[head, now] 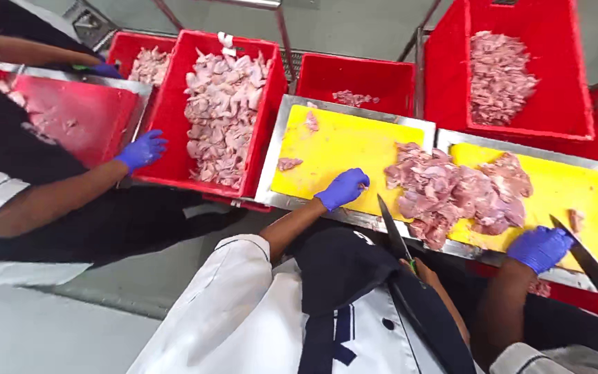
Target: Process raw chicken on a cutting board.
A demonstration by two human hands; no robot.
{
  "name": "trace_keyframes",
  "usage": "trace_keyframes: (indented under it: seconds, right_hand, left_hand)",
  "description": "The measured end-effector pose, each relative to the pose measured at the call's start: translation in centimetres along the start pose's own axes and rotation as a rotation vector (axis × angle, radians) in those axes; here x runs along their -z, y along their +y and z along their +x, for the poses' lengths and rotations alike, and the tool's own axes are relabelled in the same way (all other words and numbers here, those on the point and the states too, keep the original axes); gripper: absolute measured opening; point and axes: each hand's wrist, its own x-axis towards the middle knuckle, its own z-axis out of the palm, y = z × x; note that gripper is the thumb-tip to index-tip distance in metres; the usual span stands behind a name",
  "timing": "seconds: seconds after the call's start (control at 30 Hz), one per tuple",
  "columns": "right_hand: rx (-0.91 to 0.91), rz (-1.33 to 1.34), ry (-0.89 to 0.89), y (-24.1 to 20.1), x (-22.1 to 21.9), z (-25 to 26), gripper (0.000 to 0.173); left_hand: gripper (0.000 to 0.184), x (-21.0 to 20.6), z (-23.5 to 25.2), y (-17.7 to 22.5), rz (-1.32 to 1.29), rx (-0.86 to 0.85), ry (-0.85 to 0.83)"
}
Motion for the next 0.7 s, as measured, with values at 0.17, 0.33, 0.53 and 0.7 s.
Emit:
trace_keyframes:
  seconds: [0.17,0.33,0.53,0.7]
  right_hand:
    - [-0.081,-0.318,-0.116,-5.7,-1.4,0.6,0.04]
    - [0.097,-0.184,0.105,17.1,-8.8,13.6,0.052]
    - [0.01,-0.161,0.079,17.1,-8.9,12.8,0.053]
    - [0.007,-0.065,0.095,17.9,-10.4,12.1,0.052]
  left_hand:
    - [0.015,6.6,-7.0,-2.3,-0.077,-0.115,0.783]
    - [0.042,7.9,-8.2,-7.2,0.23,0.394,0.432]
    - [0.027,3.6,-4.3,-3.0,0.187,0.16,0.498]
    - [0.022,-0.3,1.5,3.8,0.096,-0.116,0.277]
